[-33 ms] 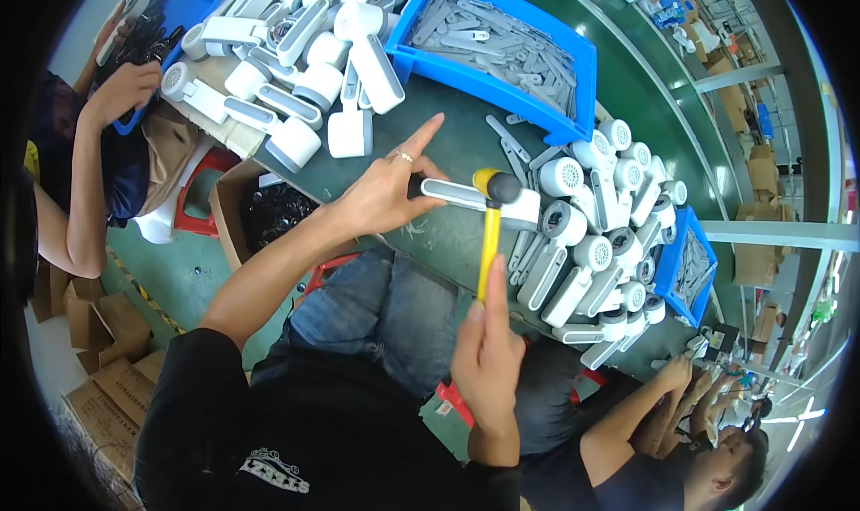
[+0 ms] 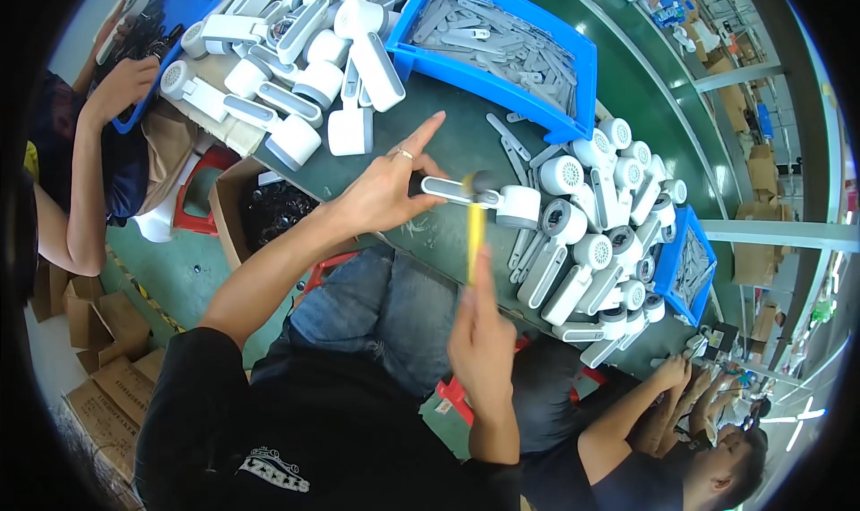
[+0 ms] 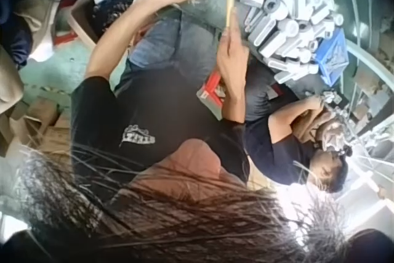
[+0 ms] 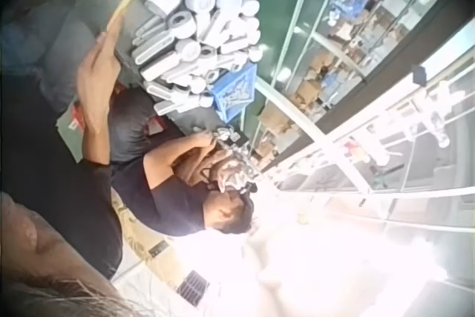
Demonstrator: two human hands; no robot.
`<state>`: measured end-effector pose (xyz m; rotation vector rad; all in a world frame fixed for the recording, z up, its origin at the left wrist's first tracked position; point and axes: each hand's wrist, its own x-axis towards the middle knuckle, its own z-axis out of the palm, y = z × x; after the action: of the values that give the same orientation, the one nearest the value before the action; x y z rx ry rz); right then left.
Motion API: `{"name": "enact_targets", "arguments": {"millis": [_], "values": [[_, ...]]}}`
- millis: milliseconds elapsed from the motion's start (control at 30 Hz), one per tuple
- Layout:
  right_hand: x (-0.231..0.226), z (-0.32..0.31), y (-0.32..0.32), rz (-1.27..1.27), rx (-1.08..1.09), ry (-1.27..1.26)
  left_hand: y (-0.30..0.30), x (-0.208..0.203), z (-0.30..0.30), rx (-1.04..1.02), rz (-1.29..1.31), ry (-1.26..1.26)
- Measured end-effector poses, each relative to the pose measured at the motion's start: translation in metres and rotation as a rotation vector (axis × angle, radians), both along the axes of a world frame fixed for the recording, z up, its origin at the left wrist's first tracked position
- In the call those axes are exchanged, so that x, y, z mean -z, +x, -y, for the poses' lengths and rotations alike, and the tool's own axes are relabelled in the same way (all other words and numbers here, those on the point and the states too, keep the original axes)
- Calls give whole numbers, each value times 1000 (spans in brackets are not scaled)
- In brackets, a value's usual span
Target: The person assembles electronic components by hammering metal pins into white plastic housings with a small hammer.
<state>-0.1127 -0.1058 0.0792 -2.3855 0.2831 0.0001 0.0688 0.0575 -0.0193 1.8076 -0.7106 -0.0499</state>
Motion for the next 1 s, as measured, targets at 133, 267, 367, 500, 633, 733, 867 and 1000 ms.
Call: {"name": "enact_targets", "arguments": {"millis": [133, 267, 367, 500, 633, 733, 867, 1000], "values": [[-25, 0, -12, -32, 10, 63, -3, 0, 0, 10, -55, -8], [-18, -2, 6, -159, -68, -63, -5, 2, -1, 3, -78, -26], [-19, -8, -1, -9, -86, -7, -1, 1, -1, 4, -86, -45], [-15, -6, 5, -27, -217, -71, -5, 7, 1, -7, -62, -21], [-7, -16, 18, -154, -189, -130, 1, 9, -1, -36, -28, 19], [-23, -14, 5, 10, -263, -71, 0, 6, 0, -12, -61, 27], [2, -2, -17, 68, 36, 126, 0, 2, -1, -5, -71, -12], [-3, -2, -1, -124, 5, -22, 0, 2, -3, 5, -88, 28]]}}
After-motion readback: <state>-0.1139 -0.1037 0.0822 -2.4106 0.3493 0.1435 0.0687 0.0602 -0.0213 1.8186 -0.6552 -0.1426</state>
